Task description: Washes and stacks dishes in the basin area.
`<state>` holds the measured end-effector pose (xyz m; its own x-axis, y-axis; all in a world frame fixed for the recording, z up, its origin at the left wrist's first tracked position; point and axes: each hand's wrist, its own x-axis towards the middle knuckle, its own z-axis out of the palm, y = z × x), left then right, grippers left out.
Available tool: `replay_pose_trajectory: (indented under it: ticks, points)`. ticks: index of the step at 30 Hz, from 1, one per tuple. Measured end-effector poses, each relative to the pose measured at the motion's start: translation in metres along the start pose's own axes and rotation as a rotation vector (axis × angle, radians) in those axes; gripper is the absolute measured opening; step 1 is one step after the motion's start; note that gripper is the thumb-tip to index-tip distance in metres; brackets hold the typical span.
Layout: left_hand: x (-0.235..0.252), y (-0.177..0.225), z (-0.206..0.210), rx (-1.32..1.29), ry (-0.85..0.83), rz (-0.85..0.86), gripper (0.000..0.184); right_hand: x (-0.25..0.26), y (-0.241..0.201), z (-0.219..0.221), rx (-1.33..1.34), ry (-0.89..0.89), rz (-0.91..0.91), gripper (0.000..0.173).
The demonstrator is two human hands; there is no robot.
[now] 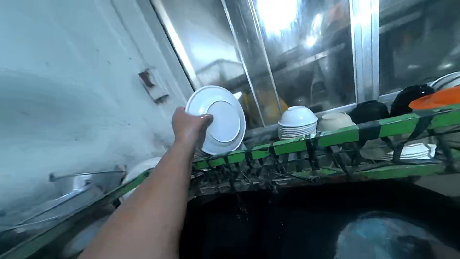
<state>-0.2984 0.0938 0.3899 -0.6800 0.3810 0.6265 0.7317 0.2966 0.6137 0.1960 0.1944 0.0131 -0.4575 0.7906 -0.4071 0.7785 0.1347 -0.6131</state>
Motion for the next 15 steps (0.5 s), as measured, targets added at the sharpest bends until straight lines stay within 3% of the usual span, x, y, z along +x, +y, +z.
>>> replay_pose_trajectory:
  ticks: [5, 8, 15]
  points:
    - [0.016, -0.049, 0.046, -0.199, -0.054, -0.199, 0.072, 0.002, -0.004, 0.002, -0.079, 0.030, 0.098, 0.047]
    - [0.029, -0.059, 0.052, -0.169, -0.082, -0.229, 0.068, 0.025, 0.029, 0.005, -0.104, 0.007, 0.138, 0.046]
    - [0.043, -0.073, 0.052, 0.427, -0.187, -0.268, 0.076, 0.022, 0.024, -0.001, -0.082, 0.022, 0.169, 0.050]
